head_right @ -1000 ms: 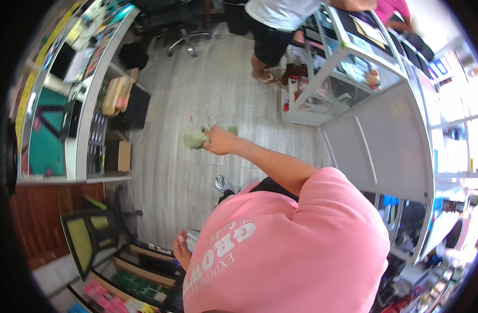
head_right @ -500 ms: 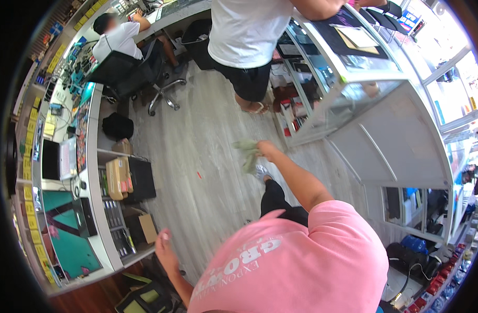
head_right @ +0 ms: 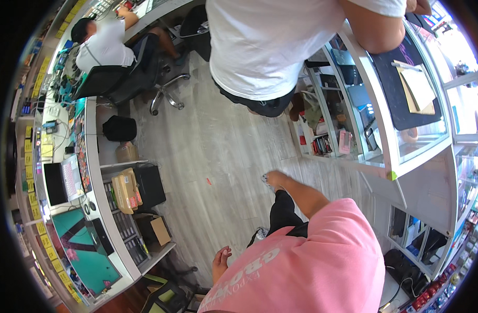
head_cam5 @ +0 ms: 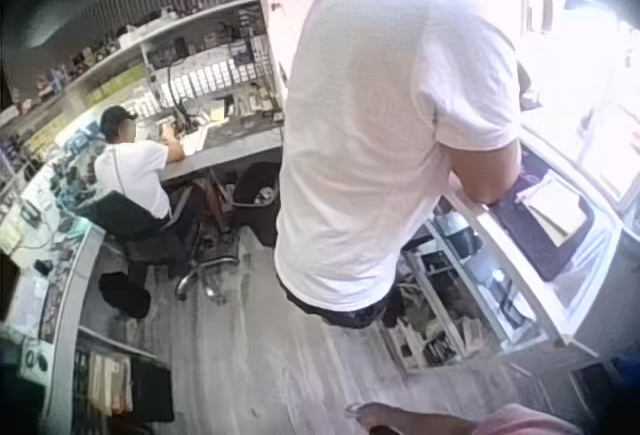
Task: The person picks up small product boxes from a shelf, applies yellow adhesive labels to them, and places them on a counter. The person also handles a smartphone and a power bank during the process.
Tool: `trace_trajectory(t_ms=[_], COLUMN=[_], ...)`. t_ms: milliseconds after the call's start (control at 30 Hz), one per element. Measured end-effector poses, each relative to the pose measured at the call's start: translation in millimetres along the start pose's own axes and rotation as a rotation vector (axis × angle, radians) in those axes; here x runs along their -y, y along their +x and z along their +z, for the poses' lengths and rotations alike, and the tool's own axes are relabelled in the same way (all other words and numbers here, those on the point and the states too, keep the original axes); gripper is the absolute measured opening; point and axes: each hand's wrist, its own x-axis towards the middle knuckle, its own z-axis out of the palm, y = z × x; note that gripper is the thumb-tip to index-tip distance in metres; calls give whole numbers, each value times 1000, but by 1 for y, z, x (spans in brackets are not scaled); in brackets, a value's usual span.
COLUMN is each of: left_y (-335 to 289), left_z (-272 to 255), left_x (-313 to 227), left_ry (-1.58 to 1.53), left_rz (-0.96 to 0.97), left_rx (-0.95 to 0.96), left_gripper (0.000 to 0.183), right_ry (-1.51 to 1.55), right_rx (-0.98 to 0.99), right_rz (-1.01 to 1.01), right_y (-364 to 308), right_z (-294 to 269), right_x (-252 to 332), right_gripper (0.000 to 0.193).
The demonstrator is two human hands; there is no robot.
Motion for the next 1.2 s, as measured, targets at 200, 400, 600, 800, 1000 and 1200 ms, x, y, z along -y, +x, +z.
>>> trace_trajectory(t_ms=[200,400,600,800,1000,1200], left_y=[-21,-62,-182,-245,-334,-440], left_z=[-11,7,82,144,66,46], left_x=[168,234,286,375,367,367], left_ry=[-110,-595,-851,-1223,-1741,-1536], left_rz=[-214,-345,-654,-408,517,807], left_rx=[-303,-653,-1165,-1581,-2067,-2449], left_gripper=[44,30,63,66,73,69], right_ry=[-328,-582,-563,-894,-209,-71], right_rx=[554,651,736,1055,2147,2171], right_rz=[-397,-752,-552,-1252,-1853,-2097], right_y=[-23,132,66,-192,-572,-656], right_z=[42,-24,39,296,365,455], right_x=[67,104,328,553,548,540], right_gripper=[43,42,46,62,57,54])
